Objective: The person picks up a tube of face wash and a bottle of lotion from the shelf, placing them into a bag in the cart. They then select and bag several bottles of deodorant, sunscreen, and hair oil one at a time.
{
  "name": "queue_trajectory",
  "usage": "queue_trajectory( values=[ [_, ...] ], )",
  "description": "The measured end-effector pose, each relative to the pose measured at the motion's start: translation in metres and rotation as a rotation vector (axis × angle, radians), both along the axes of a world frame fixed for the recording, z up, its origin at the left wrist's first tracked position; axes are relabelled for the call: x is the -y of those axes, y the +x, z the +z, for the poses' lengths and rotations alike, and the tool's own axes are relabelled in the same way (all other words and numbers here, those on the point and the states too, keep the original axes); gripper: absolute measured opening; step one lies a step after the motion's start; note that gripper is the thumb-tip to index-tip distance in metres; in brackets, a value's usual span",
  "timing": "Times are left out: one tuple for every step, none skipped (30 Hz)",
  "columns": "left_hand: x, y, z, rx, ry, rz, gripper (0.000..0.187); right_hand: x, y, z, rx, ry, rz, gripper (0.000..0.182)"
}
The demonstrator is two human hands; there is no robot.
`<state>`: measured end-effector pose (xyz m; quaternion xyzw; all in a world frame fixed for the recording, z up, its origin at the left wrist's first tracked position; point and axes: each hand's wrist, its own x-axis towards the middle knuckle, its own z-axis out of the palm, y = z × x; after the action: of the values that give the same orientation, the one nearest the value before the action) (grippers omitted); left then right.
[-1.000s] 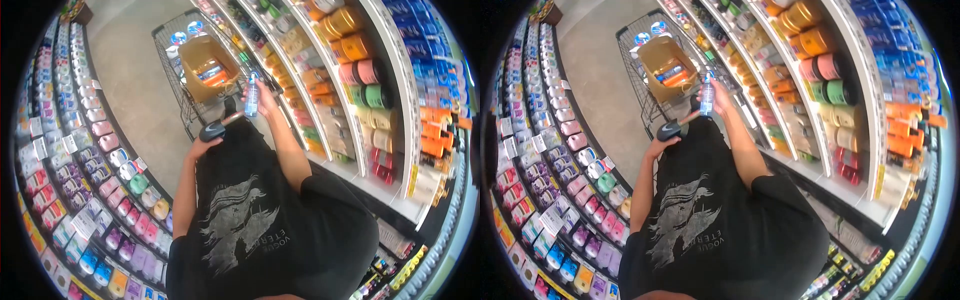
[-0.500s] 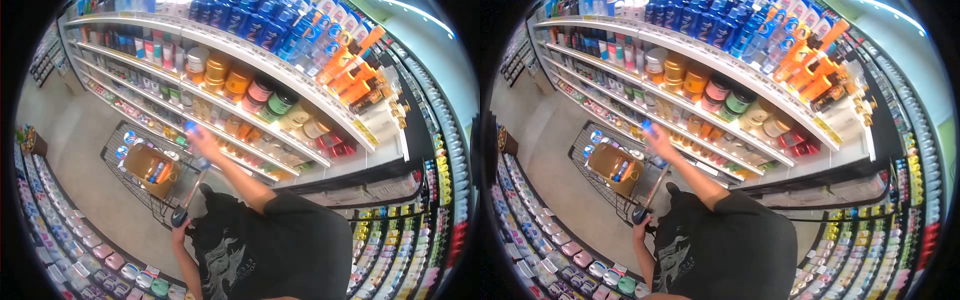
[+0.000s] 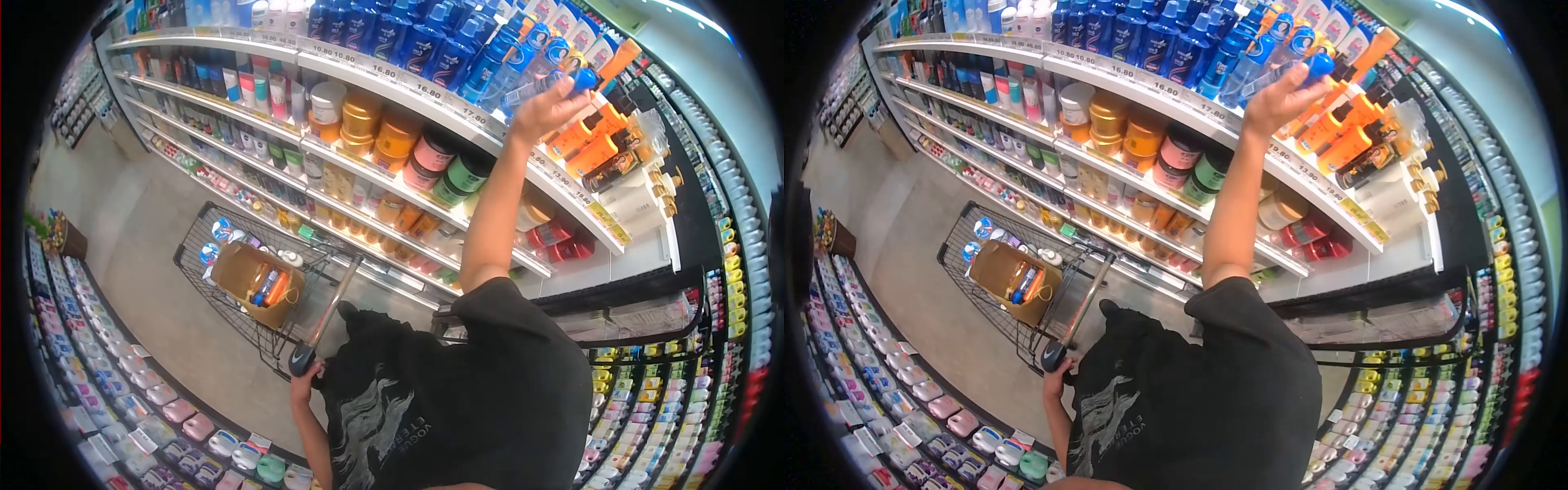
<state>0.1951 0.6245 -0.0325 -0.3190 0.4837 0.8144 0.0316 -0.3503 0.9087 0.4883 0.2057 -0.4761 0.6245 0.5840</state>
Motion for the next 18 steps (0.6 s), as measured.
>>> queue_trajectory(
  values=[
    [0.000,0.001,-0.002,0.010,0.012,0.005,0.036,-0.001,-0.014,-0.005,-0.007,0.070,-0.074,0.036],
    [-0.001,0.002,-0.005,0.020,0.026,0.009,0.036,-0.005,-0.025,-0.012,-0.014,0.141,-0.148,0.037],
    [-0.003,0.000,-0.001,0.019,0.015,0.023,0.034,-0.004,-0.024,-0.014,0.049,0.198,-0.146,0.044],
    [-0.004,-0.002,0.003,0.022,0.014,0.027,0.034,-0.004,-0.023,-0.018,0.051,0.198,-0.142,0.044],
    [-0.005,-0.004,0.007,0.009,0.007,0.040,0.033,-0.003,-0.020,-0.024,0.155,0.239,-0.148,0.048],
    [-0.007,-0.002,0.006,-0.003,0.000,0.054,0.032,0.000,-0.017,-0.027,0.259,0.282,-0.153,0.051],
    [-0.007,-0.001,0.002,0.002,0.001,0.061,0.032,-0.005,-0.025,-0.035,0.272,0.292,-0.184,0.054],
    [-0.007,-0.002,-0.002,0.030,-0.025,0.054,0.031,-0.007,-0.028,-0.039,0.276,0.294,-0.175,0.054],
    [-0.008,-0.002,-0.005,0.058,-0.051,0.047,0.029,-0.006,-0.022,-0.041,0.324,0.300,-0.166,0.052],
    [-0.010,-0.002,-0.007,0.063,-0.051,0.052,0.029,-0.006,-0.019,-0.043,0.373,0.306,-0.160,0.049],
    [-0.012,-0.002,-0.010,0.062,-0.081,0.066,0.029,-0.008,-0.018,-0.046,0.366,0.315,-0.167,0.050],
    [-0.013,-0.003,-0.008,0.062,-0.111,0.076,0.028,-0.009,-0.018,-0.047,0.372,0.316,-0.165,0.050],
    [-0.015,-0.003,-0.006,0.067,-0.110,0.076,0.028,-0.010,-0.016,-0.048,0.364,0.305,-0.183,0.050],
    [-0.016,-0.004,-0.004,0.084,-0.129,0.077,0.028,-0.011,-0.015,-0.047,0.354,0.294,-0.201,0.050],
    [-0.016,-0.005,-0.004,0.098,-0.148,0.078,0.027,-0.012,-0.014,-0.046,0.355,0.295,-0.201,0.050],
    [-0.016,-0.005,-0.003,0.099,-0.147,0.080,0.027,-0.013,-0.011,-0.044,0.363,0.310,-0.254,0.050],
    [-0.017,-0.005,-0.002,0.103,-0.151,0.082,0.026,-0.013,-0.010,-0.043,0.369,0.325,-0.305,0.050],
    [-0.016,-0.005,-0.003,0.108,-0.154,0.085,0.026,-0.012,-0.011,-0.042,0.366,0.325,-0.299,0.050]
  ],
)
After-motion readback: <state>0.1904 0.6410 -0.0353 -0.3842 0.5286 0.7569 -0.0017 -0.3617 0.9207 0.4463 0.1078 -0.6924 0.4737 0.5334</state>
